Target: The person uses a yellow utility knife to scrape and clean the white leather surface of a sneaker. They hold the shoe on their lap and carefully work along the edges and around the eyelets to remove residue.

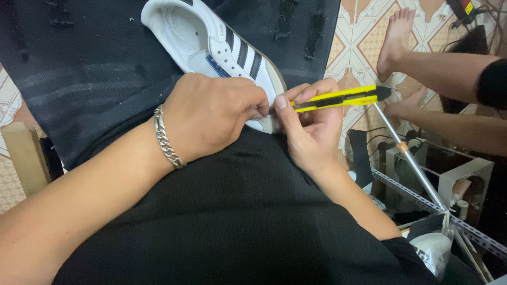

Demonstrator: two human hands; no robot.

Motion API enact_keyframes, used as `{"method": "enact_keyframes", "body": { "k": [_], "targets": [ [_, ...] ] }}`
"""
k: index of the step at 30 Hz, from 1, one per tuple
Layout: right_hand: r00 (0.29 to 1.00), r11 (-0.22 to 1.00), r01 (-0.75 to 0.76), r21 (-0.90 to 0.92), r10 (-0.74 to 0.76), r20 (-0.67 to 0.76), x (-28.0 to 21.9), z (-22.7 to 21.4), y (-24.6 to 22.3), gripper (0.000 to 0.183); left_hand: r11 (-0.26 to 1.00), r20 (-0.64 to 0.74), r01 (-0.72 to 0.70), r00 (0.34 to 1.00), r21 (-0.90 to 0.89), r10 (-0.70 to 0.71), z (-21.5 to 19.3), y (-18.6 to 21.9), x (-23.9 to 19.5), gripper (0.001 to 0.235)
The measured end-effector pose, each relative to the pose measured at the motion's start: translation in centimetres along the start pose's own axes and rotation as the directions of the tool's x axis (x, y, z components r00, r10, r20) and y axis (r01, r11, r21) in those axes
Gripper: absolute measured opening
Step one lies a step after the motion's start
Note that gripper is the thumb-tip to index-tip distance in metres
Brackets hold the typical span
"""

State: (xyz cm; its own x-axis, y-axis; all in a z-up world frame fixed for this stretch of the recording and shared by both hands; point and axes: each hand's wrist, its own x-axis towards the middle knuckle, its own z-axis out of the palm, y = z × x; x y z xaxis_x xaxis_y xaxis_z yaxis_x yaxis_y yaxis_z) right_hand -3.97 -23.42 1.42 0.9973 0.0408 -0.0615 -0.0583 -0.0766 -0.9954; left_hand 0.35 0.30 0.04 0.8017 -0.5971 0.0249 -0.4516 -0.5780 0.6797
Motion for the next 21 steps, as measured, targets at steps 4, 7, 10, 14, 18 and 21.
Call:
{"method": "enact_keyframes", "body": {
  "k": [4, 7, 10, 14, 18, 21],
  "targets": [
    [0.997, 0.996, 0.003, -0.092, 0.004, 0.081, 1.0, -0.7, -1.0, 0.034, 0.999, -0.031, -0.035, 0.999, -0.019, 0.034, 0.3, 0.2, -0.1, 0.015],
    [0.981, 0.99, -0.141, 0.027, 0.136, 0.137, 1.9, -1.5, -1.3, 0.034, 0.996, -0.035, -0.014, 0.999, 0.083, 0.017, 1.0, 0.6, -0.3, 0.014],
    [0.95, 0.977, -0.202, 0.066, 0.179, 0.255, 3.1, -2.5, -1.2, 0.033, 0.993, 0.009, -0.018, 1.0, 0.115, 0.017, 1.4, 1.0, 0.0, 0.031],
    [0.905, 0.952, -0.299, 0.067, 0.261, 0.336, 4.5, -3.4, -1.2, 0.036, 0.986, -0.015, -0.007, 1.0, 0.169, 0.009, 2.0, 1.1, 0.0, 0.03],
    [0.876, 0.938, -0.336, 0.084, 0.279, 0.394, 5.1, -3.8, -1.1, 0.037, 0.992, -0.045, 0.012, 0.999, 0.123, -0.006, 2.2, 1.2, 0.0, 0.028],
    [0.887, 0.949, -0.302, 0.087, 0.247, 0.39, 5.3, -3.8, -1.2, 0.036, 0.996, -0.121, -0.041, 0.991, 0.082, 0.051, 1.7, 0.8, -0.2, 0.016]
  ]
}}
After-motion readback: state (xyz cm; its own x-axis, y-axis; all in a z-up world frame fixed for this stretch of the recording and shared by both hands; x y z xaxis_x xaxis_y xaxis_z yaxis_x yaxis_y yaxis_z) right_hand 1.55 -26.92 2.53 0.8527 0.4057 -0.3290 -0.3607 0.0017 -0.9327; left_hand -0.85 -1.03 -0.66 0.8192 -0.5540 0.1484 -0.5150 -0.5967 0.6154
